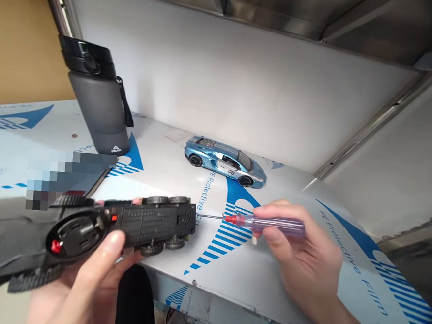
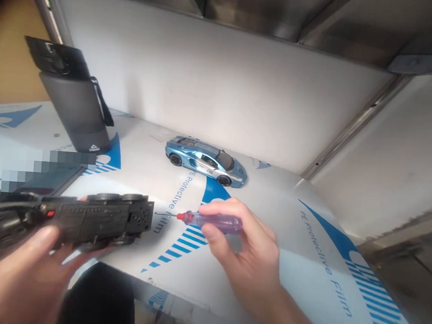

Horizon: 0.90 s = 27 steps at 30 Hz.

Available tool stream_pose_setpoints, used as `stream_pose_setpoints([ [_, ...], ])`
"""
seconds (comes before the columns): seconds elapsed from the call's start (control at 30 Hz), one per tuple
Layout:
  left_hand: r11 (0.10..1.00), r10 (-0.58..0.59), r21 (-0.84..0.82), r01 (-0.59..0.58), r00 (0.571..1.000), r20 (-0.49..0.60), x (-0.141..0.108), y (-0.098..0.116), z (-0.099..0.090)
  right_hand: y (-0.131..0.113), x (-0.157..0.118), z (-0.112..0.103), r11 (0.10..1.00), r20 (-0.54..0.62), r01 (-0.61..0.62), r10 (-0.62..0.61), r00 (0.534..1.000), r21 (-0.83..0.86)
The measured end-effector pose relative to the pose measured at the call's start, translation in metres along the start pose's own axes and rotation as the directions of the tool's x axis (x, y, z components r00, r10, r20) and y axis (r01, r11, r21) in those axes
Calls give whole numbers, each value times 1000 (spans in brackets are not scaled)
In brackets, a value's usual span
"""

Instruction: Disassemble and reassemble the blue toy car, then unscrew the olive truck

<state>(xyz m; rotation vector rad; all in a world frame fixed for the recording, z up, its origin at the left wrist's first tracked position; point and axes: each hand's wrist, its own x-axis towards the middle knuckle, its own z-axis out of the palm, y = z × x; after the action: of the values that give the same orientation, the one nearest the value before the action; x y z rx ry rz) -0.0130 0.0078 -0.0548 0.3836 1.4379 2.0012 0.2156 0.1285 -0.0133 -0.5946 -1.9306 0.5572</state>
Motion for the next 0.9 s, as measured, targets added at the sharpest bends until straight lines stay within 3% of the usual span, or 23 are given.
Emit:
stream_pose_setpoints([
  [0.1, 992, -61, -123, 39, 982, -180, -13, -15, -5, 1, 11, 5, 999, 53, 48, -49, 997, 12],
  [0.2, 976, -81, -214, 32, 971, -225, -24, -24, 1, 4, 17, 10, 1000, 78, 30, -30, 997, -3],
  [0.37, 974, -42, -224, -7, 977, -211, -29, -28, 8, 10, 16, 14, 998, 92, -38, 42, 995, -50],
  [0.53, 986, -29, -165, -1, 983, -180, -30, -29, 3, 13, 11, 13, 997, 109, -29, 36, 993, -65],
  [0.73, 993, -18, -118, -9, 976, -219, -37, -33, 6, 10, 8, 12, 996, 121, 33, -23, 992, -81],
  [0.9, 998, -59, -30, 54, 981, -184, -36, -41, 0, 11, 7, 10, 995, 109, 25, -15, 994, -93],
])
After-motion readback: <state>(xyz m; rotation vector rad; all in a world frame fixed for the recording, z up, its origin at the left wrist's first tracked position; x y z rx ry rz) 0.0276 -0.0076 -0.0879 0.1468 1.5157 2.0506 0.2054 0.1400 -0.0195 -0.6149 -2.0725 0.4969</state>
